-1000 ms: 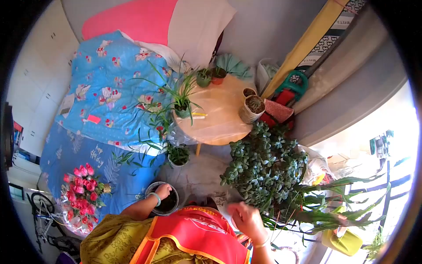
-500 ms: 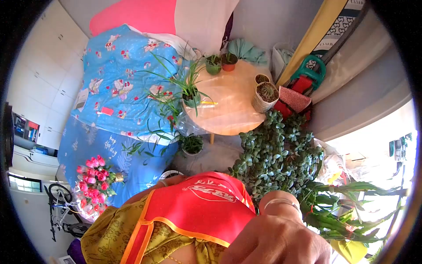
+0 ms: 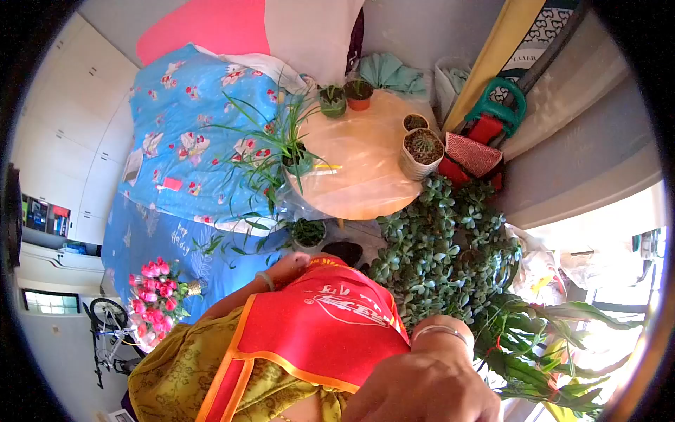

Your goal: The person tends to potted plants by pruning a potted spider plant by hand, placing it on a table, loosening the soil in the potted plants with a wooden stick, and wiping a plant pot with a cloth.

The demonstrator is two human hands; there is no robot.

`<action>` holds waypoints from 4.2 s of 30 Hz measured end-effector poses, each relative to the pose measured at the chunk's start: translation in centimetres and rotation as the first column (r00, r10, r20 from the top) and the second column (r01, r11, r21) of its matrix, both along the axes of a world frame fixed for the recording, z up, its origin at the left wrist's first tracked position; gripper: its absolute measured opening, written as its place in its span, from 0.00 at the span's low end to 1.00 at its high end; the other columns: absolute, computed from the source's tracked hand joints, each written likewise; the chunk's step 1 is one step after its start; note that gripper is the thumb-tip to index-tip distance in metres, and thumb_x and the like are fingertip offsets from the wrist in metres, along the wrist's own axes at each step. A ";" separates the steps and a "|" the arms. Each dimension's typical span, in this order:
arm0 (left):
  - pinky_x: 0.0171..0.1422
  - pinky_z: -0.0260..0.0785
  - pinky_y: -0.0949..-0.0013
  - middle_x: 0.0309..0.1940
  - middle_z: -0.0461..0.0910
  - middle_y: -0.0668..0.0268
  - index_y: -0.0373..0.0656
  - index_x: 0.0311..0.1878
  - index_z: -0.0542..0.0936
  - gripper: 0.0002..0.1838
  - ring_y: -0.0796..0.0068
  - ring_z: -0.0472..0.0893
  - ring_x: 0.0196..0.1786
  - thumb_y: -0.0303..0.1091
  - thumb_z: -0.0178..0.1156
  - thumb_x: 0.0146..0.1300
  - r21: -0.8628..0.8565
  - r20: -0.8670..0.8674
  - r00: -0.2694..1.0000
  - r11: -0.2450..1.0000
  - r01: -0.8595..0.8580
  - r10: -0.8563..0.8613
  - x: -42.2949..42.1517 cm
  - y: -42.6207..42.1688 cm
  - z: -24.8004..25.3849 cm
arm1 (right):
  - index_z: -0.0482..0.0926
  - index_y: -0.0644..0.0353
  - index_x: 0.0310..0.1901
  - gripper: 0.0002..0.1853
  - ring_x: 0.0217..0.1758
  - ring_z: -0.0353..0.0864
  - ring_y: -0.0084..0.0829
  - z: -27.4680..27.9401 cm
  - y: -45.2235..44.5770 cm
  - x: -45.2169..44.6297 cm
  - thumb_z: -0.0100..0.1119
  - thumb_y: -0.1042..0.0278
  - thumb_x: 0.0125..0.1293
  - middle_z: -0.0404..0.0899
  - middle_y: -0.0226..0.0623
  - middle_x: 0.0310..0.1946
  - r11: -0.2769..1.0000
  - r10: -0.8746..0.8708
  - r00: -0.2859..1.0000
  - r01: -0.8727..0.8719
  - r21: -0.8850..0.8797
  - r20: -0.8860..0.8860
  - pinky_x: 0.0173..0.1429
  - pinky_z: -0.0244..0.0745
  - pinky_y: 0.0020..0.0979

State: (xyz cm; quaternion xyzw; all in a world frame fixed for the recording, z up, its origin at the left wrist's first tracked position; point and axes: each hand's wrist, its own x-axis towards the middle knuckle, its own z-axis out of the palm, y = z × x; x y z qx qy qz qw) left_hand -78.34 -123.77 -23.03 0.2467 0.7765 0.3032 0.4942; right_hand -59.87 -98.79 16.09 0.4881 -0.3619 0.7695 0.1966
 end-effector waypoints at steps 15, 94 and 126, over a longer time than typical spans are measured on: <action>0.41 0.71 0.74 0.40 0.78 0.65 0.39 0.51 0.72 0.13 0.76 0.78 0.39 0.34 0.52 0.66 0.355 0.166 0.550 0.470 -0.808 0.819 -17.1 8.1 -0.7 | 0.75 0.66 0.36 0.10 0.28 0.76 0.26 -9.2 2.8 -15.9 0.46 0.70 0.69 0.79 0.37 0.30 0.840 -0.543 0.439 0.312 0.444 0.716 0.34 0.73 0.26; 0.65 0.62 0.51 0.60 0.70 0.60 0.44 0.65 0.63 0.33 0.61 0.72 0.60 0.60 0.41 0.67 0.457 0.878 -0.290 0.845 0.277 -0.380 8.9 17.0 18.2 | 0.68 0.65 0.55 0.20 0.33 0.83 0.34 -9.0 -13.5 12.5 0.52 0.62 0.66 0.79 0.42 0.38 0.331 -0.196 -0.601 0.703 0.629 0.775 0.34 0.82 0.31; 0.55 0.68 0.46 0.62 0.68 0.63 0.55 0.67 0.62 0.36 0.59 0.72 0.59 0.66 0.40 0.60 0.451 0.889 -0.451 0.316 0.835 -0.076 28.1 10.8 19.1 | 0.76 0.66 0.32 0.09 0.24 0.72 0.14 -4.3 -39.6 12.6 0.56 0.69 0.64 0.78 0.31 0.21 -0.107 0.454 -0.888 0.020 0.994 0.067 0.28 0.68 0.21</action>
